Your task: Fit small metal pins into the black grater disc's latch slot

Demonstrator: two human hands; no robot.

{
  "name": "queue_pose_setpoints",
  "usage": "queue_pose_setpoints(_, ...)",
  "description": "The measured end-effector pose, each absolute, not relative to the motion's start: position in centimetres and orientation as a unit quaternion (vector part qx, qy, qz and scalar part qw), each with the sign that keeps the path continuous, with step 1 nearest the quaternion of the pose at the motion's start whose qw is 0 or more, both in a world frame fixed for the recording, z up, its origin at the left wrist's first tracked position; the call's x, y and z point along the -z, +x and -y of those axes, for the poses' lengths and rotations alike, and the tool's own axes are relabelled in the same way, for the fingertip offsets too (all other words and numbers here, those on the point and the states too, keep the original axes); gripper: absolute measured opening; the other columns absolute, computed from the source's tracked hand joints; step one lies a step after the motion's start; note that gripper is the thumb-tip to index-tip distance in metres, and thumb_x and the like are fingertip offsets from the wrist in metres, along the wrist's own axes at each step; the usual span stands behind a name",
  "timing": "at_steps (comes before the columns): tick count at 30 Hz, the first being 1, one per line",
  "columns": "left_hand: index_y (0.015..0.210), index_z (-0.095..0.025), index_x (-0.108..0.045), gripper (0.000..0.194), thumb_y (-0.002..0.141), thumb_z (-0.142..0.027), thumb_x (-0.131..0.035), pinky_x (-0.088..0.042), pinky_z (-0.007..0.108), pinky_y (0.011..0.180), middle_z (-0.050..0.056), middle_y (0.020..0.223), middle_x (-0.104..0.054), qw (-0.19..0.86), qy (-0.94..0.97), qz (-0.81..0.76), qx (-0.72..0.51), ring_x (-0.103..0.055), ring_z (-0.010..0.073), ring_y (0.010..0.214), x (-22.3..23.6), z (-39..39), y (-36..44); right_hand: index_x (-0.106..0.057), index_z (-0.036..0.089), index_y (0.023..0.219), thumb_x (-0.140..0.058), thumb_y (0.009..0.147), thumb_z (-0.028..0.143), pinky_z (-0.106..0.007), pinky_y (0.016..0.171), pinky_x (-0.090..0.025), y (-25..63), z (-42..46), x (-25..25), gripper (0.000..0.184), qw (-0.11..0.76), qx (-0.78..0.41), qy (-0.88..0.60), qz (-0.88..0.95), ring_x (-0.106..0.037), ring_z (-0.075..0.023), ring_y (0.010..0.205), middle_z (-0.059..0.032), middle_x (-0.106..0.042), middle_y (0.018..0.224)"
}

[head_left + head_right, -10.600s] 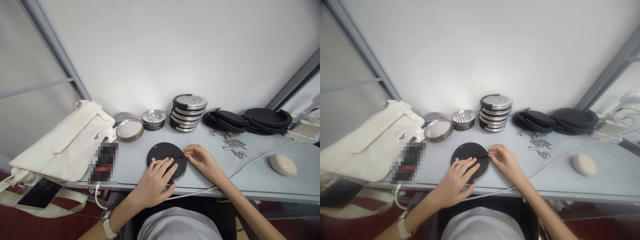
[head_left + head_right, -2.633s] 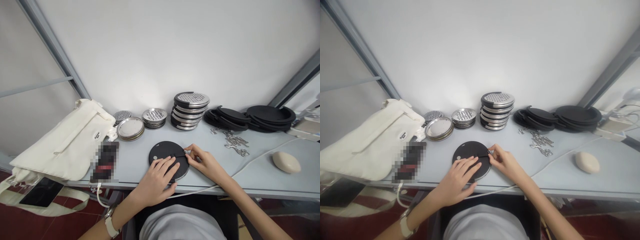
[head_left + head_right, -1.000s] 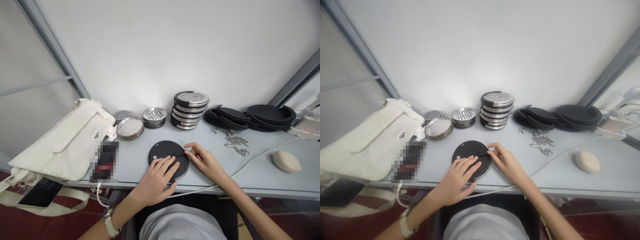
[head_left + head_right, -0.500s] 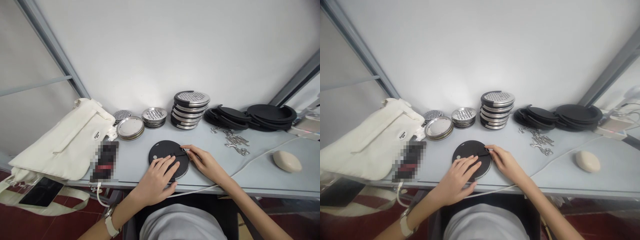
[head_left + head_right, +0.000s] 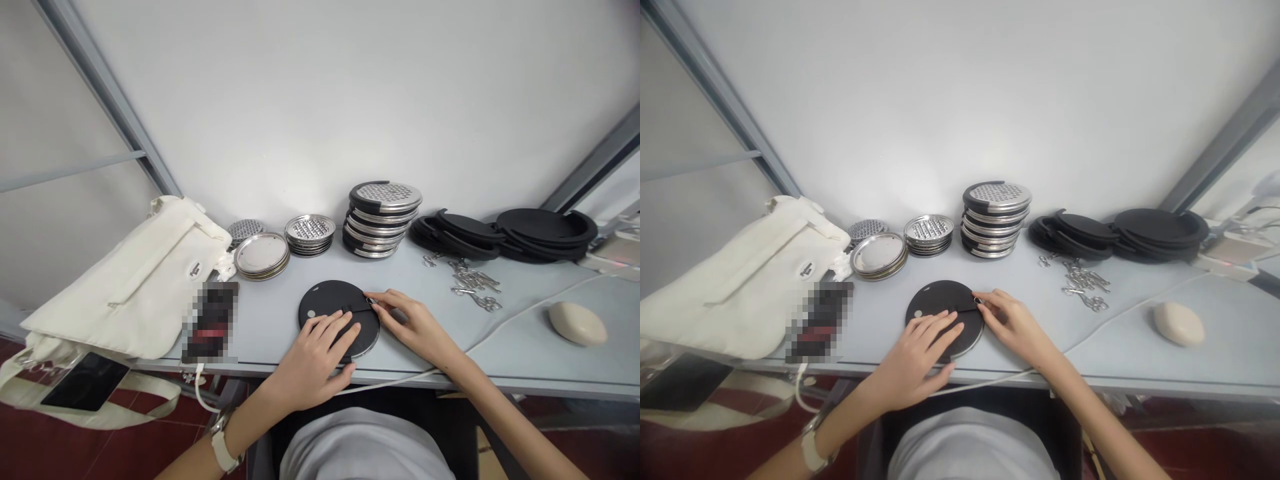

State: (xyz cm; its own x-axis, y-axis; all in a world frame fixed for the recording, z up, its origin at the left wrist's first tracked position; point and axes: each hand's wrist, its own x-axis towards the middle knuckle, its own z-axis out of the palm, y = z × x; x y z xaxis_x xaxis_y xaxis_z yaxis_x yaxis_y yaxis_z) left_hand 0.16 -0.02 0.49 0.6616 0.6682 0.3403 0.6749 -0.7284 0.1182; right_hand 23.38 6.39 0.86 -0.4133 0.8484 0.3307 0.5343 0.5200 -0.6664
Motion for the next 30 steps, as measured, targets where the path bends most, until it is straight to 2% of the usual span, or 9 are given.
queue_pose_setpoints(6, 0.144, -0.014, -0.038, 0.053, 0.094, -0.031, -0.047, -0.032, 0.045, 0.109, 0.012, 0.148, -0.040, 0.006, -0.912, 0.370, 0.177, -0.032, 0.0260, 0.139, -0.52, 0.05, 0.14, -0.065, 0.019, 0.119, -0.048, 0.096, 0.029, -0.032, 0.073, -0.049, 23.49, -6.44, -0.55, 0.030, 0.340, -0.240, -0.421, 0.806, -0.059, -0.0191, 0.078, -0.0060, -0.060, 0.086)
queue_pose_setpoints(14, 0.143, -0.014, -0.038, 0.052, 0.095, -0.031, -0.045, -0.031, 0.045, 0.110, 0.011, 0.149, -0.039, 0.010, -0.912, 0.372, 0.171, -0.030, 0.0254, 0.140, -0.57, -0.04, 0.16, -0.065, 0.021, 0.117, -0.046, 0.097, 0.027, -0.035, 0.083, -0.049, 23.54, -6.44, -0.72, 0.028, 0.346, -0.243, -0.407, 0.810, -0.062, -0.0214, 0.089, -0.0087, -0.064, 0.098)
queue_pose_setpoints(30, 0.143, -0.015, -0.039, 0.052, 0.094, -0.032, -0.047, -0.032, 0.044, 0.109, 0.011, 0.148, -0.041, 0.012, -0.911, 0.373, 0.176, -0.032, 0.0251, 0.139, -0.51, 0.00, 0.14, -0.066, 0.021, 0.106, -0.046, 0.097, 0.026, -0.036, 0.081, -0.051, 23.67, -6.77, -0.23, 0.022, 0.356, -0.230, -0.398, 0.814, -0.064, -0.0229, 0.091, -0.0091, -0.066, 0.096)
